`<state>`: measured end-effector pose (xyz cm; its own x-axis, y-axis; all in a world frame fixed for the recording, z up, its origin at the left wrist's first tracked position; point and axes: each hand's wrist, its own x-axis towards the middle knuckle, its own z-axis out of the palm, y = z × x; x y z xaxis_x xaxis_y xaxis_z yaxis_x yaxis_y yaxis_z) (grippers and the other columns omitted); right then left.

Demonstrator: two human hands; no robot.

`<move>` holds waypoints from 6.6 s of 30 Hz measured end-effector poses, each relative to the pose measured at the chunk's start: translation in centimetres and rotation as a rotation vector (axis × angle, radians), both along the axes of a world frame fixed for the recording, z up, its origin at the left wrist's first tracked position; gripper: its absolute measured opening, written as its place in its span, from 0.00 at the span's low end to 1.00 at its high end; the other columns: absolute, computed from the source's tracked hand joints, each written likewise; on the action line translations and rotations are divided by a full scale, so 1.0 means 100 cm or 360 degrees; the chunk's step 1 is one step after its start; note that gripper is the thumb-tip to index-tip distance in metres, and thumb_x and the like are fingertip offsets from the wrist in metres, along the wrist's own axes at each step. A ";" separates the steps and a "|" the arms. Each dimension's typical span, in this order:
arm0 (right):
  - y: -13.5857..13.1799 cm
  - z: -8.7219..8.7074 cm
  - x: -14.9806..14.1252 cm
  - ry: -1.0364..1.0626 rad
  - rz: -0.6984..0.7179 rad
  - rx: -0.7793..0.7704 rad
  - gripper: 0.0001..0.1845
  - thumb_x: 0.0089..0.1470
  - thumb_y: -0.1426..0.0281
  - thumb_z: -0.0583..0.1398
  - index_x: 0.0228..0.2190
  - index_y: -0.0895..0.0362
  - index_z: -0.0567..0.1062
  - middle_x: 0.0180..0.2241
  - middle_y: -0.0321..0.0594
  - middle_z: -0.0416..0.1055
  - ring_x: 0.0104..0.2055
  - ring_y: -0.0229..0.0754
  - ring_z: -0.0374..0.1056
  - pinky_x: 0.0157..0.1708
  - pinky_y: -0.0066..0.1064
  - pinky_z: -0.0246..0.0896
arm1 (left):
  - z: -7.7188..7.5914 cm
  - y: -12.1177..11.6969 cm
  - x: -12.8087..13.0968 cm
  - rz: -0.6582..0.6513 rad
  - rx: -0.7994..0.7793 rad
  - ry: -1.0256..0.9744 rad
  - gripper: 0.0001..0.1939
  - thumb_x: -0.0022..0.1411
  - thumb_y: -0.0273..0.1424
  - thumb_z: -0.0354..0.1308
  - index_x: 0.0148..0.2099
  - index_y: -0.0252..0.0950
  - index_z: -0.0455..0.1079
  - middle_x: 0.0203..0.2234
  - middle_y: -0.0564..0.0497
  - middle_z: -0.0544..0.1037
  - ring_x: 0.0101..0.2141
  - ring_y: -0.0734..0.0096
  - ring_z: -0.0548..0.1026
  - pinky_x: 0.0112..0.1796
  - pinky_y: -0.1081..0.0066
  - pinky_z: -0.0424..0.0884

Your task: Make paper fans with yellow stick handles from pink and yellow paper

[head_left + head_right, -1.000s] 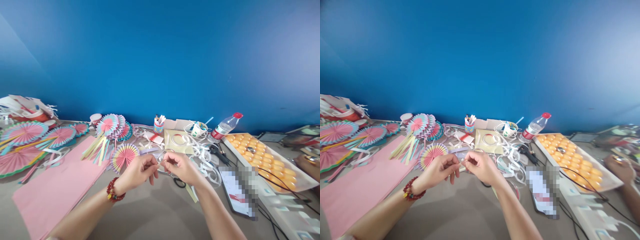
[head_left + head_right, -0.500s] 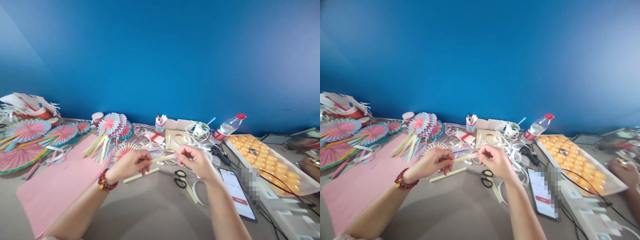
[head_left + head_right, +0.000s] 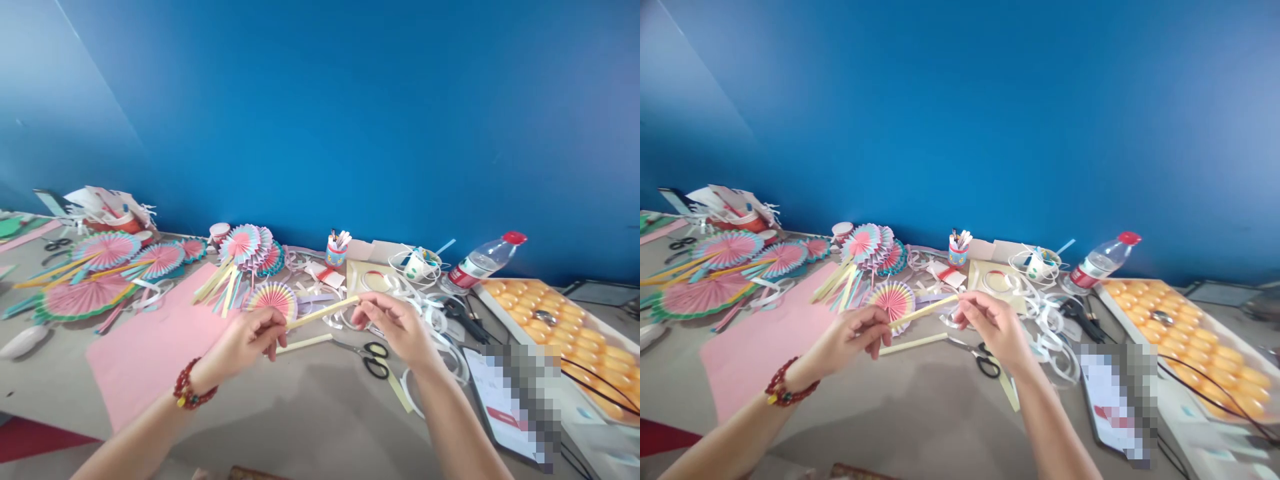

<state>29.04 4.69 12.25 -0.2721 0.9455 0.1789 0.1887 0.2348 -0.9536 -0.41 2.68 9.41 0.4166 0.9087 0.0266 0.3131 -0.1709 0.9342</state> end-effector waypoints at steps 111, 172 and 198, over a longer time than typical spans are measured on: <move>-0.065 -0.098 -0.015 0.0269 0.0120 0.0433 0.04 0.59 0.66 0.62 0.32 0.52 0.76 0.31 0.42 0.74 0.34 0.44 0.70 0.34 0.35 0.65 | -0.052 -0.022 0.073 -0.0449 0.0589 -0.0549 0.04 0.69 0.28 0.53 0.41 0.36 0.69 0.35 0.45 0.71 0.38 0.67 0.71 0.41 0.70 0.68; -0.068 -0.108 -0.020 0.0530 -0.0116 -0.0194 0.14 0.56 0.62 0.65 0.44 0.50 0.76 0.28 0.35 0.70 0.25 0.34 0.65 0.26 0.27 0.61 | -0.069 -0.025 0.095 -0.0487 -0.1382 -0.1307 0.13 0.62 0.35 0.65 0.37 0.33 0.66 0.25 0.49 0.78 0.19 0.77 0.75 0.20 0.81 0.69; -0.068 -0.101 -0.019 0.0230 -0.0330 -0.0086 0.14 0.60 0.59 0.61 0.31 0.57 0.78 0.25 0.39 0.72 0.24 0.36 0.66 0.24 0.26 0.63 | -0.072 -0.036 0.097 -0.0182 -0.0760 -0.0789 0.20 0.63 0.46 0.61 0.35 0.34 0.63 0.28 0.49 0.77 0.23 0.73 0.78 0.24 0.76 0.70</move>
